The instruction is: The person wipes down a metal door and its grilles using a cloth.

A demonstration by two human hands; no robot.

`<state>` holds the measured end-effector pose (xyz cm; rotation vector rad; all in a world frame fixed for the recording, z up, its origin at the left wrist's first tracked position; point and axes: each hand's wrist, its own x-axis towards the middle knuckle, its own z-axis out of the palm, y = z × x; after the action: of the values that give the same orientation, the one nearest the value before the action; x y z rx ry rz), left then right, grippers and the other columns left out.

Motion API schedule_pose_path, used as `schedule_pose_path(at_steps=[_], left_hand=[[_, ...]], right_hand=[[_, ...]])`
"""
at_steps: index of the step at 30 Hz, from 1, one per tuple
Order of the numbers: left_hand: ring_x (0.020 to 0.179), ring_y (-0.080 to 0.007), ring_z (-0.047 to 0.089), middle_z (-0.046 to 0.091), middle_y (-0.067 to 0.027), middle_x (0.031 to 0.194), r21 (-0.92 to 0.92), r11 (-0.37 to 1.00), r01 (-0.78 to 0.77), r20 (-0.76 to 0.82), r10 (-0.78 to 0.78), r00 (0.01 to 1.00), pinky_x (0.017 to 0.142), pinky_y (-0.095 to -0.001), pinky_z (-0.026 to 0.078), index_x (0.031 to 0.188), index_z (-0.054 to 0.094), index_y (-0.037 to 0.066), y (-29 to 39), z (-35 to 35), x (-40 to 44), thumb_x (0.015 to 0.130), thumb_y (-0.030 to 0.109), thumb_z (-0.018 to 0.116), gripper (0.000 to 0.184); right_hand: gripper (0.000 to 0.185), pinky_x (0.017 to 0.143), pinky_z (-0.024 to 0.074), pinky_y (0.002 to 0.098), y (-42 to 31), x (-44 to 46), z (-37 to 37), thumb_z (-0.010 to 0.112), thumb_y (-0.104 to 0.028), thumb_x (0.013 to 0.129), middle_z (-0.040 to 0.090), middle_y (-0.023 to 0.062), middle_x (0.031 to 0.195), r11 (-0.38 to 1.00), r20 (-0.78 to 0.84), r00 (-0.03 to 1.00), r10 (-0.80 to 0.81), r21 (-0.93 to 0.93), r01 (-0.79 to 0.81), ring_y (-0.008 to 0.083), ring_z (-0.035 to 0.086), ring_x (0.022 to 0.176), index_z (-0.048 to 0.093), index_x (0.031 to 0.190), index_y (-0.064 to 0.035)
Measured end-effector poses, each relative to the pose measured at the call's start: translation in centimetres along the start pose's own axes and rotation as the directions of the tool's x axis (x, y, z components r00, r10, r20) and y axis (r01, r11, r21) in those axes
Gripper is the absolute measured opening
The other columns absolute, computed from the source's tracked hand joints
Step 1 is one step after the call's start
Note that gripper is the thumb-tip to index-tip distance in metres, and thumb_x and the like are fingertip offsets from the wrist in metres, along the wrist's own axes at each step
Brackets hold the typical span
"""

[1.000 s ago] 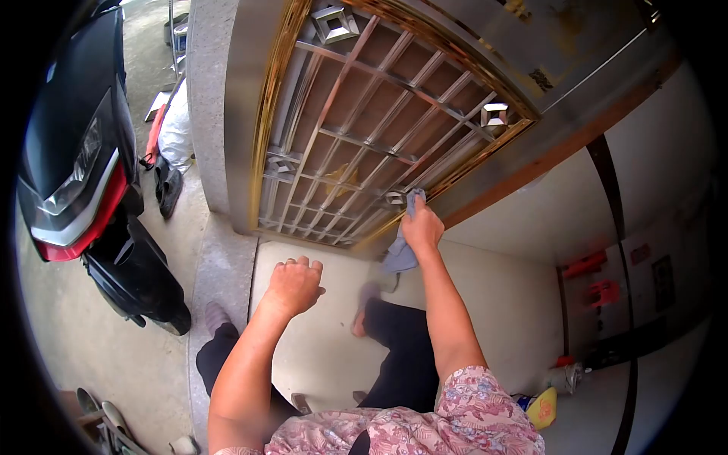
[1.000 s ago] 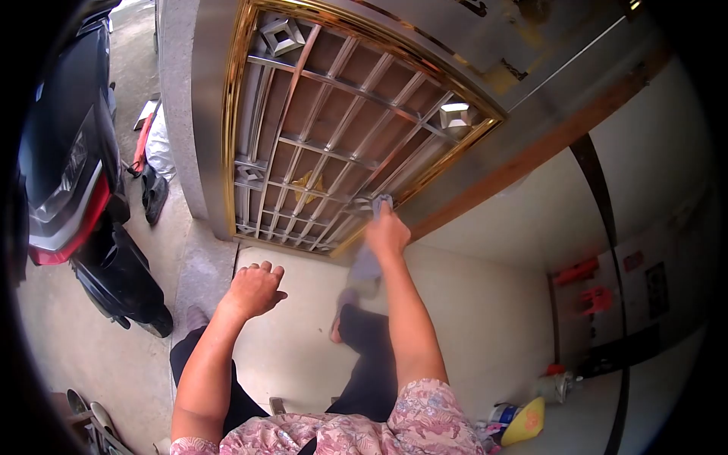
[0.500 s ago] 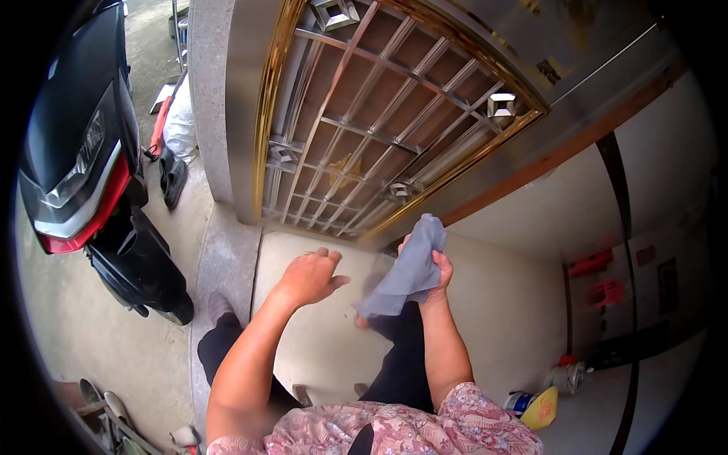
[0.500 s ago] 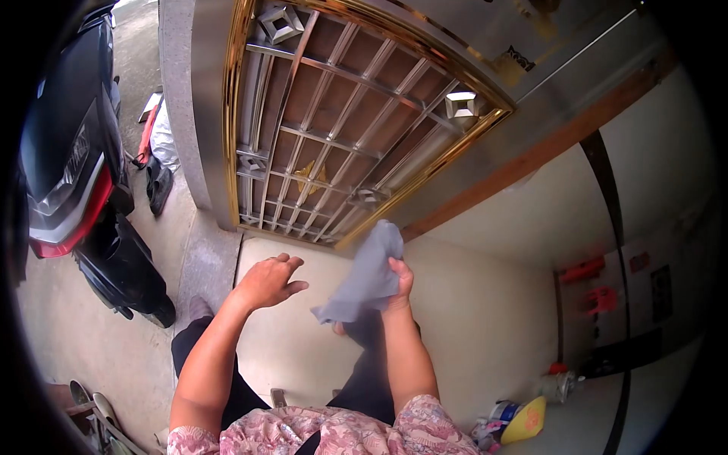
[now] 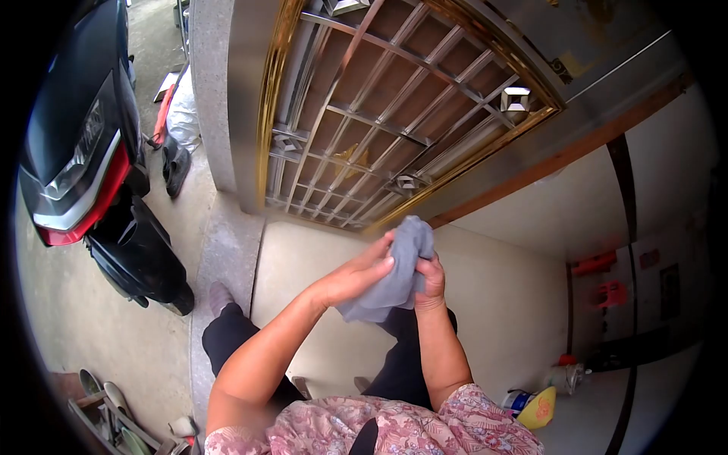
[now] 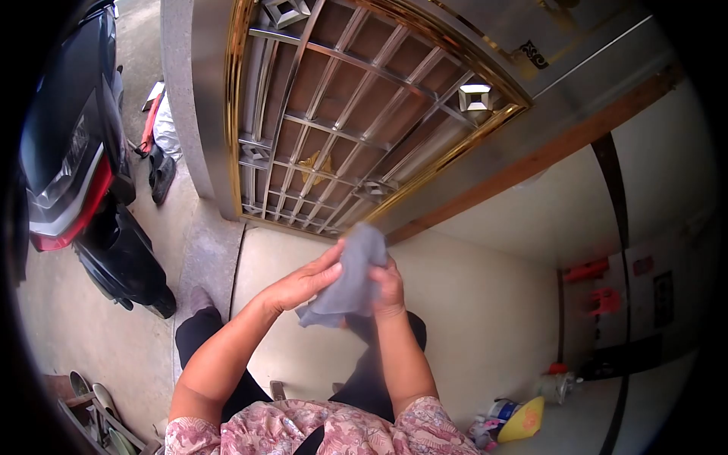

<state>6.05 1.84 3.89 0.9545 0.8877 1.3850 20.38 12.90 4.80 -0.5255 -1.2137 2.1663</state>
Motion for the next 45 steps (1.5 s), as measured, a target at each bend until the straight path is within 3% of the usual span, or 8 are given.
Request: schedule_pose_path(at_steps=[5,13,17,20,26,31,39,45], left_hand=[[0.127,-0.0239,0.04,0.041,-0.0176,0.14,-0.198,0.98,0.009,-0.147,-0.039,0.988,0.106,-0.034,0.033,0.144,0.026,-0.001,-1.4,0.8,0.6,0.095,0.03,0.053,0.064],[0.124,-0.0203,0.042,0.04,-0.0104,0.139,-0.405,0.914,-0.015,-0.199,-0.072,0.977,0.103,-0.0335,0.036,0.15,0.02,0.012,-3.7,0.6,1.6,0.096,0.035,0.052,0.067],[0.122,-0.022,0.046,0.039,-0.0125,0.14,-0.436,0.894,0.105,0.131,-0.052,0.99,0.098,-0.0355,0.041,0.15,0.015,0.01,-2.2,-0.4,0.6,0.095,0.041,0.051,0.073],[0.107,-0.0211,0.057,0.051,-0.0126,0.129,0.043,0.997,0.057,0.117,-0.062,0.991,0.089,-0.0373,0.047,0.146,0.031,0.008,-0.4,-1.0,0.2,0.093,0.041,0.056,0.067],[0.089,-0.0299,0.065,0.066,-0.0182,0.104,0.792,0.554,0.255,-0.381,0.123,0.916,0.079,-0.0414,0.051,0.112,0.061,0.0,-0.9,-2.0,-0.1,0.088,0.032,0.061,0.039],[0.091,-0.0369,0.062,0.063,-0.0206,0.1,0.899,0.401,0.177,-0.25,0.136,0.959,0.079,-0.0447,0.05,0.107,0.061,0.0,-1.2,-2.0,-0.6,0.086,0.03,0.062,0.037],[0.088,-0.0384,0.062,0.062,-0.0202,0.097,0.943,0.3,0.145,-0.178,0.085,0.98,0.078,-0.0456,0.05,0.107,0.058,0.0,-2.4,-2.4,-0.7,0.085,0.03,0.064,0.037],[0.082,-0.0359,0.064,0.063,-0.0181,0.089,0.971,0.204,0.124,-0.158,0.162,0.974,0.069,-0.0447,0.052,0.09,0.058,0.002,-2.6,-2.6,-1.2,0.081,0.027,0.068,0.029]], right_hand=[[0.056,0.088,0.0479,0.0316,0.6,0.1,0.3,0.059,-0.012,0.085,0.055,0.0109,0.12,0.625,-0.065,0.903,-0.424,-0.743,0.24,0.0201,0.057,0.104,0.04,0.136,0.0018],[0.081,0.101,0.0375,0.0396,0.8,-0.9,2.2,0.071,-0.04,0.082,0.032,0.0155,0.143,0.277,0.35,0.837,-0.421,-0.829,0.486,0.029,0.041,0.126,0.034,0.14,0.0016],[0.068,0.099,0.0402,0.0327,0.2,-0.3,0.2,0.07,-0.009,0.08,0.049,0.0126,0.133,0.546,0.111,0.943,-0.313,-0.791,0.274,0.0194,0.05,0.118,0.038,0.14,-0.001],[0.056,0.095,0.0433,0.0286,-3.1,0.5,-0.7,0.062,0.0,0.081,0.056,0.0098,0.124,0.706,0.015,0.954,-0.3,-0.669,0.232,0.0155,0.054,0.111,0.046,0.134,0.0011],[0.05,0.098,0.0398,0.0382,-18.6,4.9,1.5,0.06,0.004,0.081,0.053,0.0176,0.121,-0.391,0.507,0.321,-0.8,-0.846,0.362,0.0306,0.053,0.111,0.05,0.13,0.0022],[0.062,0.096,0.0401,0.0431,-23.6,9.9,1.6,0.065,-0.003,0.079,0.044,0.0204,0.131,-0.585,0.602,0.199,-0.774,-0.799,0.14,0.0371,0.048,0.114,0.043,0.137,-0.0061],[0.075,0.096,0.0394,0.0451,-6.5,10.0,-9.6,0.063,0.007,0.063,0.042,0.0222,0.13,-0.667,0.506,0.687,-0.522,-0.744,0.041,0.04,0.045,0.115,0.05,0.133,-0.0151],[0.064,0.095,0.0421,0.0393,-12.5,6.5,-5.3,0.053,0.015,0.061,0.051,0.02,0.116,-0.372,0.502,0.46,-0.732,-0.861,0.348,0.0369,0.052,0.109,0.058,0.122,-0.0024]])
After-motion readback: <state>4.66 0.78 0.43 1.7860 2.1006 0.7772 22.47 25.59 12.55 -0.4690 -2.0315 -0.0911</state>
